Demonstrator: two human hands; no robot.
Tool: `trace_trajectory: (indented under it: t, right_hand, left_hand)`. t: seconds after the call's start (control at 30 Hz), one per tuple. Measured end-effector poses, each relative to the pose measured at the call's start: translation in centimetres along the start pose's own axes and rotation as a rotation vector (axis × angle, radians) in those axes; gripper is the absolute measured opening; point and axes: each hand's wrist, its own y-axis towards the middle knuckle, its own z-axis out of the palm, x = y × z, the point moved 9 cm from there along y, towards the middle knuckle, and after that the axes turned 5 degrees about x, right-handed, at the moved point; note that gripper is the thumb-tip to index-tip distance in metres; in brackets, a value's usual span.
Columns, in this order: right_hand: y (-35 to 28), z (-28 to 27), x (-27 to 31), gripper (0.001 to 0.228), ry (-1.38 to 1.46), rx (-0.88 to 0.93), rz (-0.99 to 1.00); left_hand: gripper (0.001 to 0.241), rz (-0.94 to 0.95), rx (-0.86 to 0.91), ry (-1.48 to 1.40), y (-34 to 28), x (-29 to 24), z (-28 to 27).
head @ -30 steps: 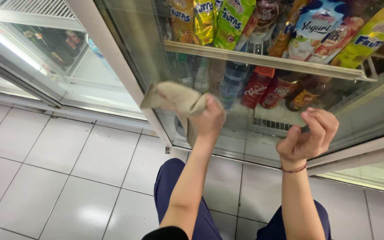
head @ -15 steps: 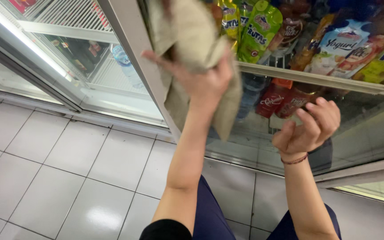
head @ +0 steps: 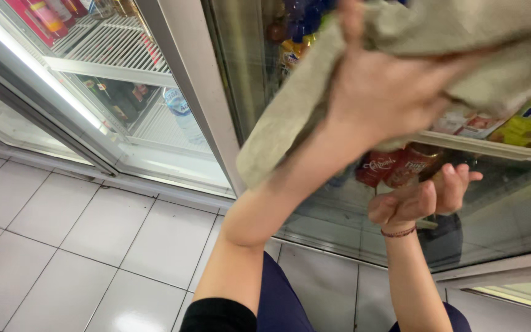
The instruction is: The person wipes the glass door of a reach-in refrigerator with a cloth. They then apply a cleaning solution from a spray bottle to the glass and wipe it again using another cloth.
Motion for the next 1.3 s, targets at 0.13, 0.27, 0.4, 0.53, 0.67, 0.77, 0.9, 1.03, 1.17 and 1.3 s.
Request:
trace_trajectory:
  t: [0.13, 0.27, 0.4, 0.53, 0.67, 0.77, 0.9, 1.03, 1.17, 1.3]
  right_hand:
    - [0.0, 0.2, 0.2, 0.057, -0.064, 0.078, -0.039]
    - [0.4, 0.6, -0.5, 0.058, -0.106, 0.140, -0.116]
    - [0.9, 1.0, -0.6, 0.059, -0.134, 0.150, -0.188]
    - [0.5, 0.6, -0.9, 0.060, -0.095, 0.143, -0.185]
    - [-1.5, 0.4, -2.8, 0.054, -0.036, 0.215, -0.166]
    - [-3.4, -0.5, -3.7, 0.049, 0.052, 0.142, -0.183]
    - [-7.4, -2.0, -1.3, 0.040, 0.112, 0.045, -0.035]
    - [-10.5, -1.0, 5.0, 0.027, 0.276, 0.252, 0.056]
    - [-12.8, 0.1, 7.9, 0.019, 0.456, 0.496, 0.142]
    - [-14.5, -2.7, 5.9, 0.016, 0.407, 0.572, 0.253]
  left_hand:
    - [0.073, -0.321, -0.783, 0.091, -8.7, 9.1, -4.6]
    - [0.096, -0.597, -0.634, -0.092, -18.0, 11.6, 4.9]
    - [0.102, -0.619, -0.662, -0.140, -23.9, 10.9, 10.7]
    - [0.088, -0.581, -0.804, -0.250, -21.6, 13.4, 6.9]
    - [0.063, -0.453, -0.854, 0.043, -14.8, 15.0, -1.2]
    - [0.065, -0.462, -0.837, 0.069, -14.9, 15.1, -1.1]
    - [0.095, -0.565, -0.836, -0.190, -22.0, 14.6, 9.4]
    - [0.100, -0.663, -0.879, -0.335, -31.0, 12.9, 24.8]
    - [0.055, -0.817, -0.603, -0.127, -38.2, 9.6, 39.5]
    - [0.049, -1.033, -0.450, -0.420, -42.7, 6.1, 48.4]
